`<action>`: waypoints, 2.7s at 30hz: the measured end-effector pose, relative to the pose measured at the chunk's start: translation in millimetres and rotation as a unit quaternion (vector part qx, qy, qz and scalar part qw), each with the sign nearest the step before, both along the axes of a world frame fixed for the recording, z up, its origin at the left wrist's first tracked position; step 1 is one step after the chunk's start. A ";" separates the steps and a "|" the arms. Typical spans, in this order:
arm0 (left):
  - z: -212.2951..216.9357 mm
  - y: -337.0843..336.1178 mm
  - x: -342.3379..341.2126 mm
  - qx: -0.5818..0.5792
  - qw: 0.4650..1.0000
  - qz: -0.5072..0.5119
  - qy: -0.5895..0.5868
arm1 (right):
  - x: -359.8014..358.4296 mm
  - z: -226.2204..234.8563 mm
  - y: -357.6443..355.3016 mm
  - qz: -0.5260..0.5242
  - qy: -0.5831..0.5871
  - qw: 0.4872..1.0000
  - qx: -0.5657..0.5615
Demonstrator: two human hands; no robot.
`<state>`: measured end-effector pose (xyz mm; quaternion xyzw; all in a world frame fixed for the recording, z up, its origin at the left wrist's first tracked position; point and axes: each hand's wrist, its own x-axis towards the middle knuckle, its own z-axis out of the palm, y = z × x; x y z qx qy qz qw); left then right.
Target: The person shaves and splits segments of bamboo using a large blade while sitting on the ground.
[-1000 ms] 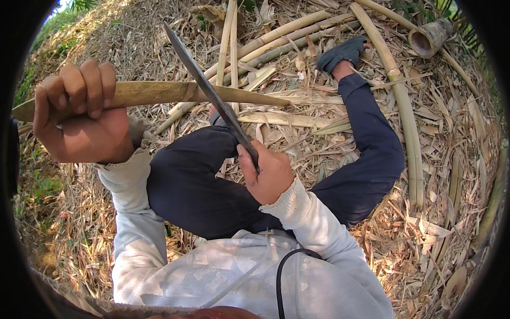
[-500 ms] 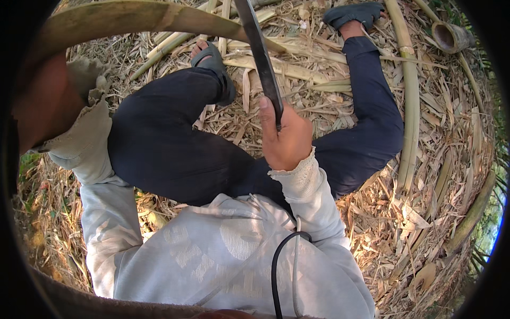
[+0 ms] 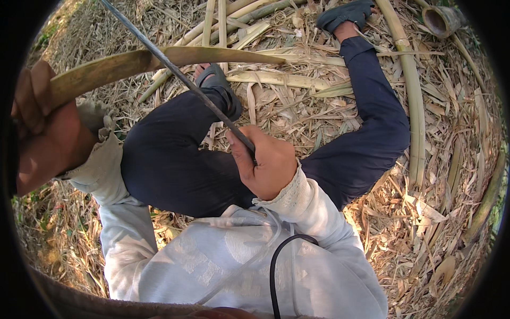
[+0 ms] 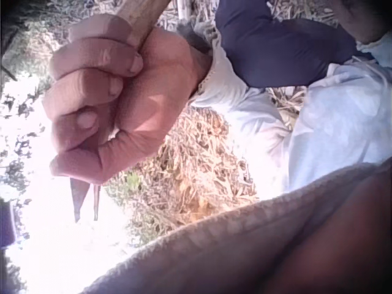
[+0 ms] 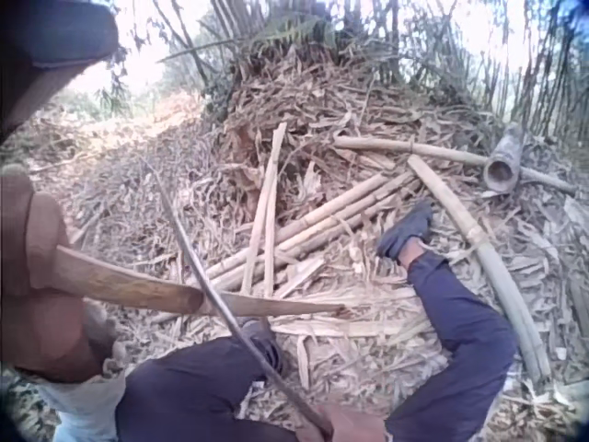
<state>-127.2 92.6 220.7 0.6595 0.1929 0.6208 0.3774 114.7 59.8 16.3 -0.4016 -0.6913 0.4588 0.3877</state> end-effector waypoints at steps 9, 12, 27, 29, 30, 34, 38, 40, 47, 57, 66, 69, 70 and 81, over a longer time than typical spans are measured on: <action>-3.9 -11.3 13.5 0.004 0.995 0.104 -0.001 | -4.1 -14.9 -5.2 0.016 -0.004 1.000 -0.020; -6.5 -18.7 41.0 0.012 0.998 0.057 0.001 | -3.2 -2.9 -7.8 -0.001 0.051 0.999 0.019; -7.8 -14.5 60.3 0.032 0.998 0.055 0.029 | -5.7 -47.5 4.5 -0.072 0.029 0.997 0.011; -4.1 -16.2 58.6 0.038 0.997 0.053 0.029 | 3.0 -100.0 19.3 -0.064 -0.112 0.982 -0.141; -4.4 -15.9 57.2 0.042 0.998 0.049 0.028 | 6.1 -95.8 17.0 -0.061 -0.100 0.986 -0.118; -13.3 -19.6 50.0 0.053 0.996 0.068 0.007 | -3.4 -62.2 7.0 -0.052 -0.005 0.998 -0.019; -9.1 -22.6 47.3 0.016 0.998 0.062 0.012 | -9.2 -85.7 2.2 -0.046 0.025 0.998 -0.023; -8.3 -20.1 49.8 0.032 0.994 0.105 0.009 | -11.7 -152.4 12.3 -0.130 -0.104 0.978 -0.129; -9.8 -23.3 46.4 0.033 0.996 0.084 0.009 | -3.5 -164.0 17.3 -0.111 -0.131 0.978 -0.117; -9.8 -21.6 50.2 0.043 0.994 0.098 -0.014 | -2.0 -161.7 20.0 -0.072 -0.083 0.989 -0.103; -11.9 -23.0 48.6 0.055 0.995 0.083 0.018 | -5.4 -82.9 12.2 -0.041 0.052 0.998 0.009; -9.1 -18.0 54.0 0.036 0.995 0.092 0.010 | -0.9 -166.4 21.4 -0.084 -0.061 0.990 -0.096; -6.5 -15.1 49.6 0.038 0.997 0.057 0.022 | 5.5 -203.6 27.7 -0.087 -0.141 0.969 -0.185; -6.7 -15.3 51.9 0.038 0.998 0.043 0.039 | 0.0 -206.5 31.0 -0.104 -0.160 0.973 -0.131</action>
